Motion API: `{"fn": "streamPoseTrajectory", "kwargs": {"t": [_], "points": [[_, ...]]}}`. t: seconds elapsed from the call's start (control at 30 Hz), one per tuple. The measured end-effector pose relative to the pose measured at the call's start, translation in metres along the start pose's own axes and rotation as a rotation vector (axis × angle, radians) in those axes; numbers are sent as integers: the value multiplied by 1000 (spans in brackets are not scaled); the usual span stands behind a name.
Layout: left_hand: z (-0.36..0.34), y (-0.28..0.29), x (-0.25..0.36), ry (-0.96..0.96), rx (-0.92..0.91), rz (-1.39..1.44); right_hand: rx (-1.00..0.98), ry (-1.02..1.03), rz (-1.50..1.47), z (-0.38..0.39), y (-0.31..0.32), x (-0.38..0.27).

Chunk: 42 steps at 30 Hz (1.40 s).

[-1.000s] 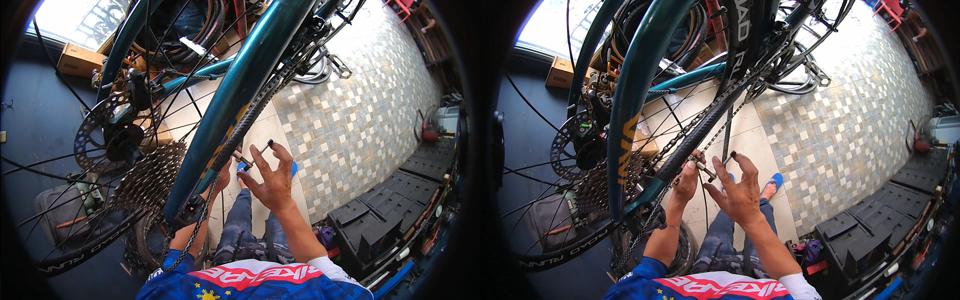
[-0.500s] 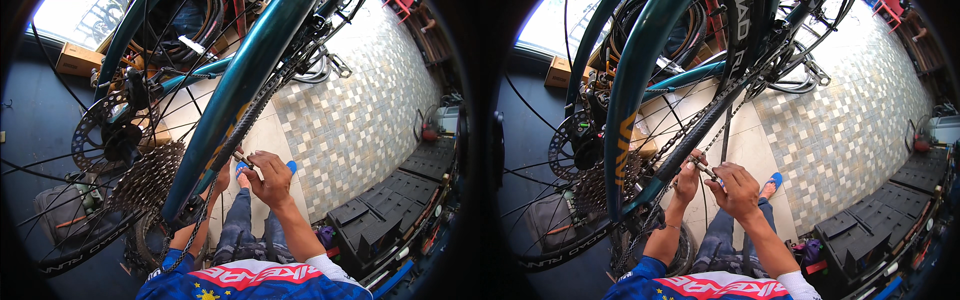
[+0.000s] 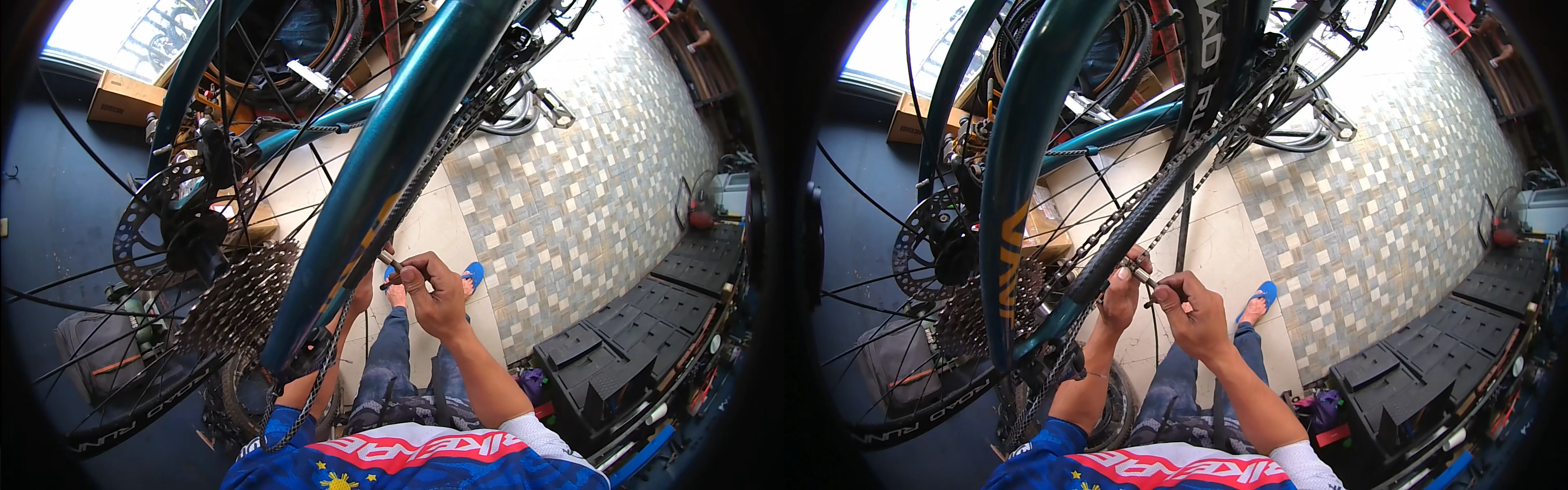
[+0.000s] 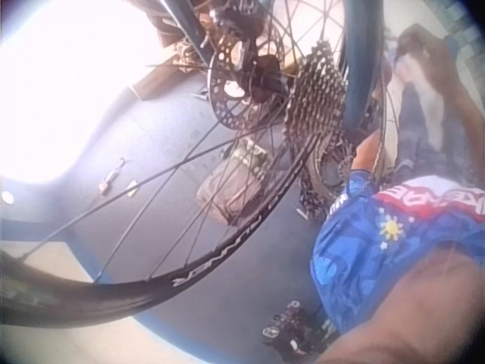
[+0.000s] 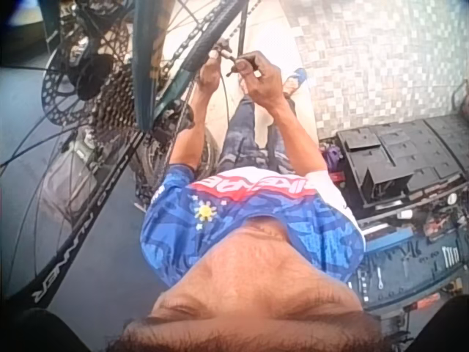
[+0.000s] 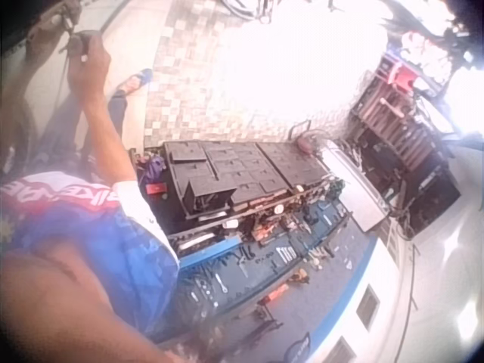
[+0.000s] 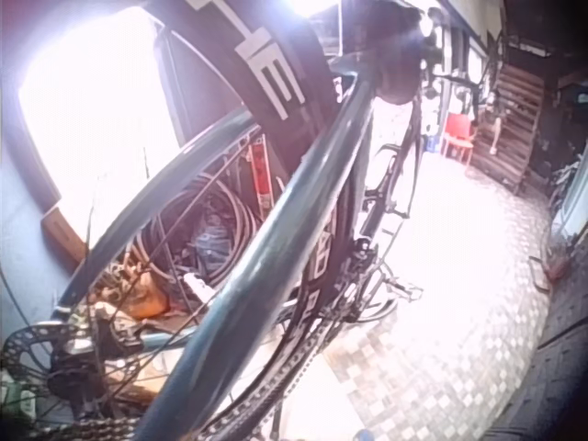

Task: The person uses a chain tool to remove a link from a bicycle chain, then reattaches the chain using the same tool. The bicycle is mounted on a repair stand in a workshop.

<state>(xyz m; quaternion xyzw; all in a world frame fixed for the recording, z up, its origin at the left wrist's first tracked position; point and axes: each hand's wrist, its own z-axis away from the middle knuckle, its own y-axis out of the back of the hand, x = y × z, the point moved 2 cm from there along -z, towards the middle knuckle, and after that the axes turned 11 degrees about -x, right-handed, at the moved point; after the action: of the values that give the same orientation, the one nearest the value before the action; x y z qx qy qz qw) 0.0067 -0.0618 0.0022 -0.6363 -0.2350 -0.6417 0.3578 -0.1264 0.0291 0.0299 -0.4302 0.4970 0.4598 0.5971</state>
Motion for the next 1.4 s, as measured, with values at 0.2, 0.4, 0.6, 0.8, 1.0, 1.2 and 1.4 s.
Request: {"fn": "streamPoseTrajectory", "kwargs": {"t": [0.2,0.4,0.6,0.8,1.0,1.2,1.4], "points": [[5,26,-41,-22,67,-204,-182,-288,-475,-29,24,2],[3,24,-31,-89,-37,-20,-369,-364,-456,-63,11,-3],[-5,21,-2,-144,22,-289,-335,-387,-493,-65,2,-1],[1,28,-16,-205,24,-482,-280,-355,-545,-63,-6,9],[5,34,-47,-156,2,163,-257,-183,-404,-61,3,18],[13,29,-48,18,16,203,-191,-38,-236,-12,0,30],[17,17,-16,224,-37,-81,-133,-193,-306,17,-24,32]]}}
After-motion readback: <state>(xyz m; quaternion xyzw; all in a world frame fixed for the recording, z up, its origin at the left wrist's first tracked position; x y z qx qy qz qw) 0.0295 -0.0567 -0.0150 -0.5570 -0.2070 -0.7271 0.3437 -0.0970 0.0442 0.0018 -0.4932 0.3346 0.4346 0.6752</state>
